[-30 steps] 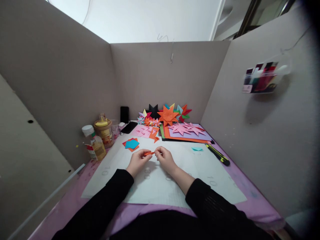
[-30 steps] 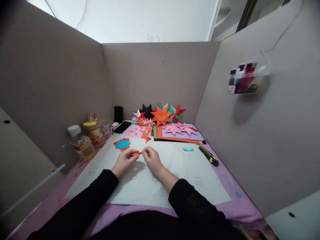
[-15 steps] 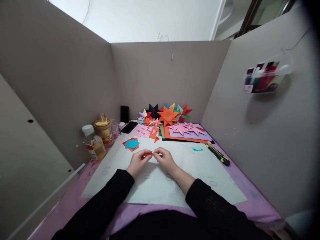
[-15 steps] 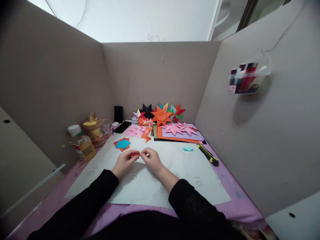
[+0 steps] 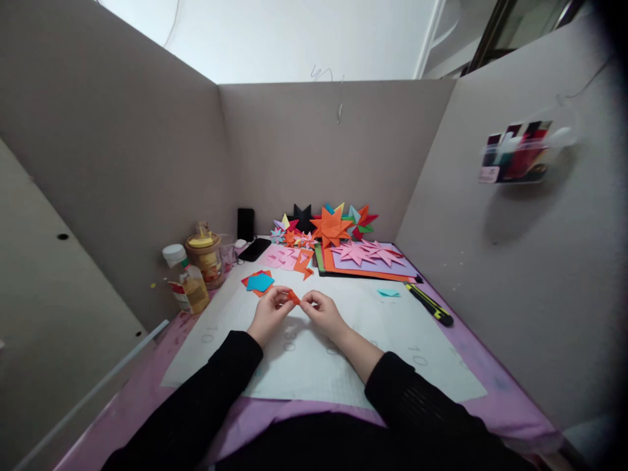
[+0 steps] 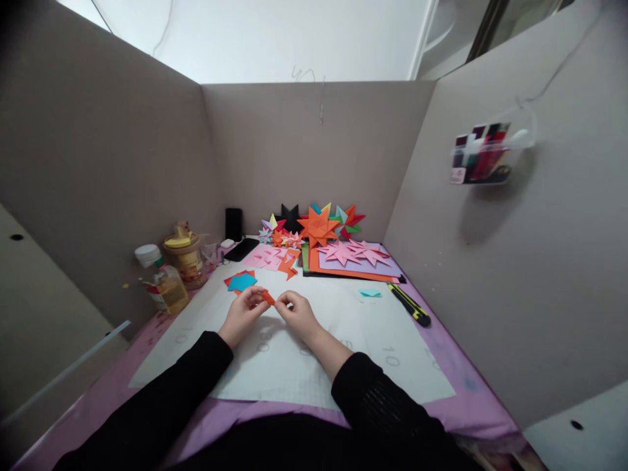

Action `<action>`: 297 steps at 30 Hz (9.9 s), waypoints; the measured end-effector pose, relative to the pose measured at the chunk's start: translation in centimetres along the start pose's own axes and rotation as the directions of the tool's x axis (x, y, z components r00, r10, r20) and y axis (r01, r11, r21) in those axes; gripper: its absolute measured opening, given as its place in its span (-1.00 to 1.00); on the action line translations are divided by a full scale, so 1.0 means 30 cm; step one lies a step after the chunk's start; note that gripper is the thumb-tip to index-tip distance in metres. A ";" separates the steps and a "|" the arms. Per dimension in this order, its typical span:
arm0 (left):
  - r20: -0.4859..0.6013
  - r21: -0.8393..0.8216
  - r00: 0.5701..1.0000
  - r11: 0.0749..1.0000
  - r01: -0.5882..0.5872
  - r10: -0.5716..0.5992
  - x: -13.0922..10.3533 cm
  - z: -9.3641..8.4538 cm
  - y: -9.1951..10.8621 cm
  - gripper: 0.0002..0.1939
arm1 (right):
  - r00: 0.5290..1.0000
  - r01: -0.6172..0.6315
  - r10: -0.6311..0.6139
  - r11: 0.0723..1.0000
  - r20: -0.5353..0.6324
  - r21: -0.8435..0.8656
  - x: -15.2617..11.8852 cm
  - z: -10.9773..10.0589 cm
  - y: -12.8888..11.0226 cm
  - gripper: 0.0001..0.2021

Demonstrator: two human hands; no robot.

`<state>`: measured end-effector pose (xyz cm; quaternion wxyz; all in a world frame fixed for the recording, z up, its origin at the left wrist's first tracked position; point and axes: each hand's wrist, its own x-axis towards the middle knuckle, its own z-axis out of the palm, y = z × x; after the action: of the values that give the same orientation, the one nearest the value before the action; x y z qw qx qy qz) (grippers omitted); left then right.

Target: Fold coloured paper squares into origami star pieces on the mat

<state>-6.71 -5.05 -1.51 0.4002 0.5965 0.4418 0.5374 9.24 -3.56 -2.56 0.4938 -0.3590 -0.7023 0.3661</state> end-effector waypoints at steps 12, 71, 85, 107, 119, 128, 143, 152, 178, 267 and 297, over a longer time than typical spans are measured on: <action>0.059 -0.036 0.998 0.999 0.020 -0.017 -0.007 0.005 0.009 -0.61 | 1.000 0.005 -0.005 1.000 -0.008 0.007 0.004 0.001 -0.003 -0.89; 0.053 -0.147 0.996 0.986 0.084 -0.077 -0.012 -0.002 0.019 -0.62 | 0.993 0.096 -0.081 0.978 0.086 -0.187 -0.006 0.021 -0.012 -0.89; -0.089 -0.270 0.987 0.957 0.105 -0.134 0.007 -0.031 0.003 -0.62 | 0.998 -0.004 0.010 0.995 0.062 -0.097 -0.008 0.019 -0.005 -0.87; -0.025 -0.280 0.989 0.951 0.134 -0.147 0.009 -0.027 0.017 -0.48 | 0.987 -0.162 0.161 0.978 0.019 0.131 0.006 0.015 0.010 -0.85; 0.056 -0.205 0.996 0.976 0.075 -0.065 0.002 -0.016 0.022 -0.52 | 0.895 -0.444 0.364 0.792 0.260 0.420 0.003 0.027 0.030 -0.78; 0.046 -0.122 0.998 0.992 0.035 -0.030 0.001 -0.011 0.023 -0.58 | 0.938 -0.340 0.279 0.852 0.205 0.399 0.000 0.033 0.023 -0.78; 0.064 -0.120 0.997 0.992 0.041 -0.033 -0.001 -0.010 0.019 -0.58 | 0.935 -0.352 0.290 0.834 0.206 0.425 0.001 0.037 0.028 -0.77; 0.081 -0.136 0.996 0.990 0.040 -0.029 0.000 -0.008 0.008 -0.60 | 0.937 -0.347 0.282 0.816 0.206 0.462 0.004 0.037 0.036 -0.76; 0.177 -0.216 0.984 0.976 0.023 0.016 0.000 -0.014 -0.001 -0.47 | 0.850 -0.525 0.291 0.536 0.439 0.661 -0.001 0.018 0.015 -0.78; 0.192 0.134 0.980 0.991 0.022 -0.047 0.004 -0.017 -0.002 -0.79 | 0.982 -0.169 0.191 0.885 -0.007 0.433 -0.001 0.032 -0.007 -0.78; -0.072 0.080 0.997 0.996 0.026 -0.020 0.007 -0.013 0.006 -0.79 | 0.966 -0.259 0.254 0.959 0.058 0.115 -0.013 0.027 0.017 -0.80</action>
<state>-7.08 -4.90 -1.25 0.3657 0.5875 0.4842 0.5353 8.64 -3.78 -3.36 0.4481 -0.4084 -0.6367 0.4765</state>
